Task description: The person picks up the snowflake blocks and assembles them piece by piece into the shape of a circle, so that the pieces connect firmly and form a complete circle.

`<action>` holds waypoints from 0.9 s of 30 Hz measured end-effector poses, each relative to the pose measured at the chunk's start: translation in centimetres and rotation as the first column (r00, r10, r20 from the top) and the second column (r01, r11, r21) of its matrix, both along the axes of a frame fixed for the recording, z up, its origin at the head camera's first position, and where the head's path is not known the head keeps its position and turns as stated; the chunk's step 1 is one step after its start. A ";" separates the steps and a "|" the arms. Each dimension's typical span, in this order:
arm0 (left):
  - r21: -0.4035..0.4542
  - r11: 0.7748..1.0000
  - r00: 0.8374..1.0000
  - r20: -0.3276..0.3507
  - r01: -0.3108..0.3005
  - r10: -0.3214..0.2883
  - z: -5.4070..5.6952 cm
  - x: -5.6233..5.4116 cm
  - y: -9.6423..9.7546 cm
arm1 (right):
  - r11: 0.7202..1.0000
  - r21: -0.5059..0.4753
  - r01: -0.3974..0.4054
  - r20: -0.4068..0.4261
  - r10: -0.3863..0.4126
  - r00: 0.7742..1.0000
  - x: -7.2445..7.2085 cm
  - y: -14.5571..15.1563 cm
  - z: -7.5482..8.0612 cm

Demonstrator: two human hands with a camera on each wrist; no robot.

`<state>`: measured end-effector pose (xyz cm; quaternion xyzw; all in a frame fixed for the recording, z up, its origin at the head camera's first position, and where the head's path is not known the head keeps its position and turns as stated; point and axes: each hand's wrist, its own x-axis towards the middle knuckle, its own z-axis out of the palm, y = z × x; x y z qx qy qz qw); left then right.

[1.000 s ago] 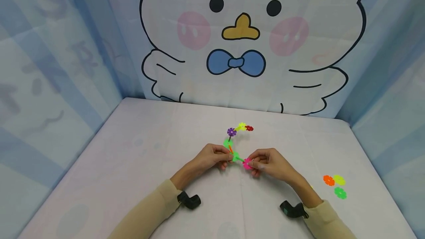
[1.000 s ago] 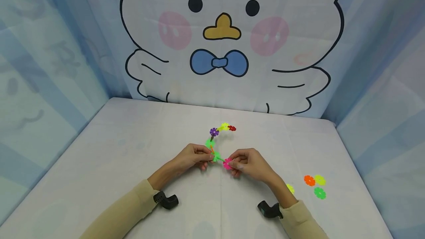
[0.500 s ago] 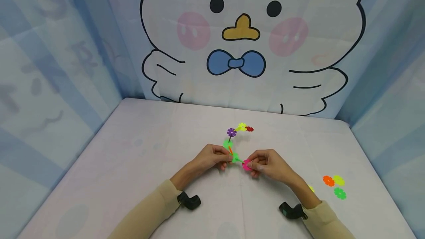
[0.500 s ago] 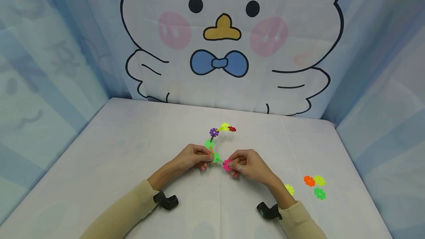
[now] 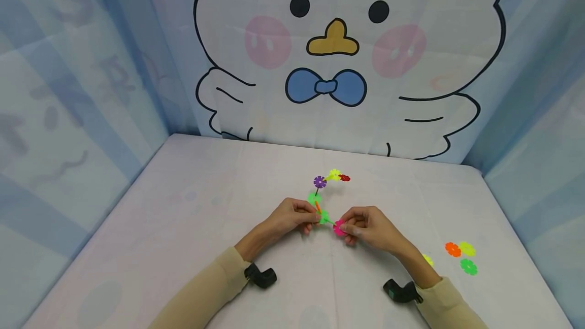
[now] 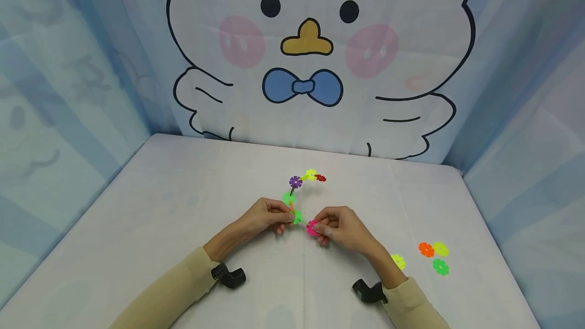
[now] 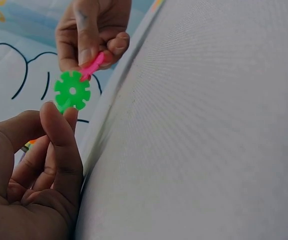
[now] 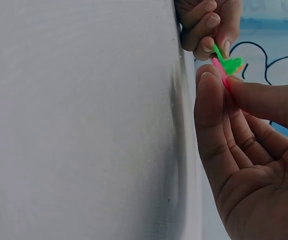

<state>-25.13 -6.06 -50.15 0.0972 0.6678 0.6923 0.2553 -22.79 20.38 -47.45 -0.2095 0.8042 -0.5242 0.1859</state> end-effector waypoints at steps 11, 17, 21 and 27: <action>0.007 1.000 1.000 -0.005 -0.002 0.002 0.0 0.0 0.1 | 1.000 0.006 0.006 -0.018 -0.006 1.000 0.1 -0.1 0.0; 0.040 0.999 1.000 0.023 -0.015 0.014 0.1 0.2 0.0 | 0.999 0.006 0.054 -0.008 -0.054 0.999 0.2 -0.3 0.2; 0.060 0.998 1.000 0.026 -0.015 0.013 0.2 0.3 -0.1 | 0.997 -0.011 0.081 0.005 -0.081 0.997 0.3 -0.5 0.2; 0.058 0.997 0.999 -0.002 0.042 -0.042 0.3 0.3 -0.1 | 0.991 -0.084 0.105 0.031 -0.103 0.994 0.5 -1.0 0.1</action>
